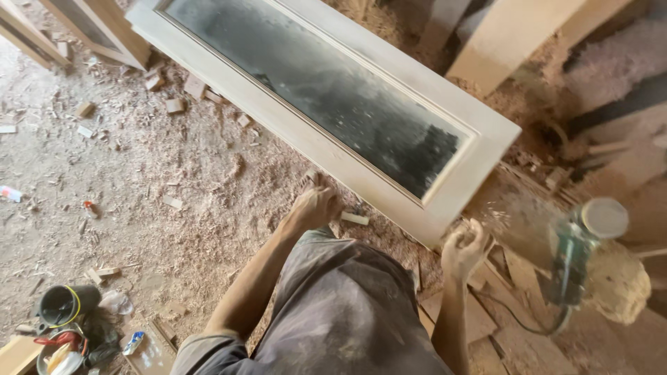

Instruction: The person uses an orbital sander to smooth the surface of a wooden door panel with a glass insert. They move the sander along the frame and edges, then flip the panel to continue sanding the other side.

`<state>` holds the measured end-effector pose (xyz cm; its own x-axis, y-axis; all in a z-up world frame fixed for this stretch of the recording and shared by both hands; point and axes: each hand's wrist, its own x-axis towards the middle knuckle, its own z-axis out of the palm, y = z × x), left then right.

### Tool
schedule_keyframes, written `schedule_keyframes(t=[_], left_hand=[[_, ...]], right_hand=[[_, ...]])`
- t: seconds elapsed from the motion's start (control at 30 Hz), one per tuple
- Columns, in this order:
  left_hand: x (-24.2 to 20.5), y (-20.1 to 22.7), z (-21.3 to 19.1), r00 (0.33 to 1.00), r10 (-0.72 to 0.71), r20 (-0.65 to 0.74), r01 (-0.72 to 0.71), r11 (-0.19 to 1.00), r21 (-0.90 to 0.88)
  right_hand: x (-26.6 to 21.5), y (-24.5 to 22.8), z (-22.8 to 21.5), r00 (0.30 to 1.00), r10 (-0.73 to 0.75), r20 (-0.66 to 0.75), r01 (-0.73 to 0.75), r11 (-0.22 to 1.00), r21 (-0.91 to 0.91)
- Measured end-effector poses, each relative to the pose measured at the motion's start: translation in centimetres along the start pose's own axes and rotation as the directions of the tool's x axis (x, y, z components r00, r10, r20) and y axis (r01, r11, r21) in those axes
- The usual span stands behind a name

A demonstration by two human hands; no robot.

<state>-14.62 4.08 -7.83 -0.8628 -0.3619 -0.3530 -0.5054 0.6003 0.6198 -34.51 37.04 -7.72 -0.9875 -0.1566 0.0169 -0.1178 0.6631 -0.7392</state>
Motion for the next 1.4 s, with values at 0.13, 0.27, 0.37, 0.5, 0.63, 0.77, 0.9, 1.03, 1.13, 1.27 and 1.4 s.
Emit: schedule_keyframes(t=[0.13,0.27,0.37,0.5,0.63,0.77,0.9,1.03,1.13,1.27,1.4], left_hand=[[4.7,-6.0,-4.1,0.973,0.071,-0.221,-0.035,0.986,0.165],[10.8,-13.3,-7.1,0.976,0.177,-0.128,-0.062,0.786,0.615],[15.3,-18.6,-7.9,0.956,0.287,-0.06,-0.184,0.746,0.64],[18.5,-22.9,-7.9,0.899,0.433,0.071,-0.373,0.669,0.642],[19.0,-23.8,-8.5,0.837,0.536,0.112,-0.46,0.578,0.674],[19.3,-23.2,-9.4,0.85,0.461,0.255,-0.504,0.567,0.652],[18.1,-22.9,-9.4,0.868,0.426,0.255,-0.478,0.581,0.659],[17.0,-22.1,-9.8,0.853,0.499,0.154,-0.453,0.559,0.695],[16.4,-21.2,-10.1,0.892,0.39,0.229,-0.431,0.58,0.691],[14.9,-20.4,-9.6,0.908,0.345,0.237,-0.408,0.599,0.689],[11.5,-20.2,-7.7,0.906,0.401,0.136,-0.377,0.619,0.689]], right_hand=[[0.8,-4.8,4.1,0.988,0.155,-0.001,-0.153,0.975,-0.159],[2.5,-9.3,7.5,0.912,0.394,-0.116,-0.408,0.84,-0.359],[3.0,-11.2,9.2,0.807,0.565,-0.173,-0.581,0.707,-0.403],[2.7,-12.0,10.4,0.79,0.564,-0.239,-0.608,0.673,-0.421],[2.4,-11.9,11.1,0.767,0.575,-0.285,-0.641,0.664,-0.384],[2.4,-11.6,10.9,0.73,0.599,-0.328,-0.683,0.653,-0.328],[0.9,-10.7,10.7,0.77,0.546,-0.33,-0.637,0.677,-0.368],[0.7,-9.8,10.3,0.807,0.509,-0.3,-0.59,0.671,-0.448],[0.7,-9.1,9.5,0.824,0.494,-0.278,-0.567,0.715,-0.41],[0.3,-8.5,8.6,0.844,0.461,-0.275,-0.537,0.729,-0.424],[-1.3,-8.8,7.0,0.836,0.47,-0.284,-0.549,0.704,-0.451]])
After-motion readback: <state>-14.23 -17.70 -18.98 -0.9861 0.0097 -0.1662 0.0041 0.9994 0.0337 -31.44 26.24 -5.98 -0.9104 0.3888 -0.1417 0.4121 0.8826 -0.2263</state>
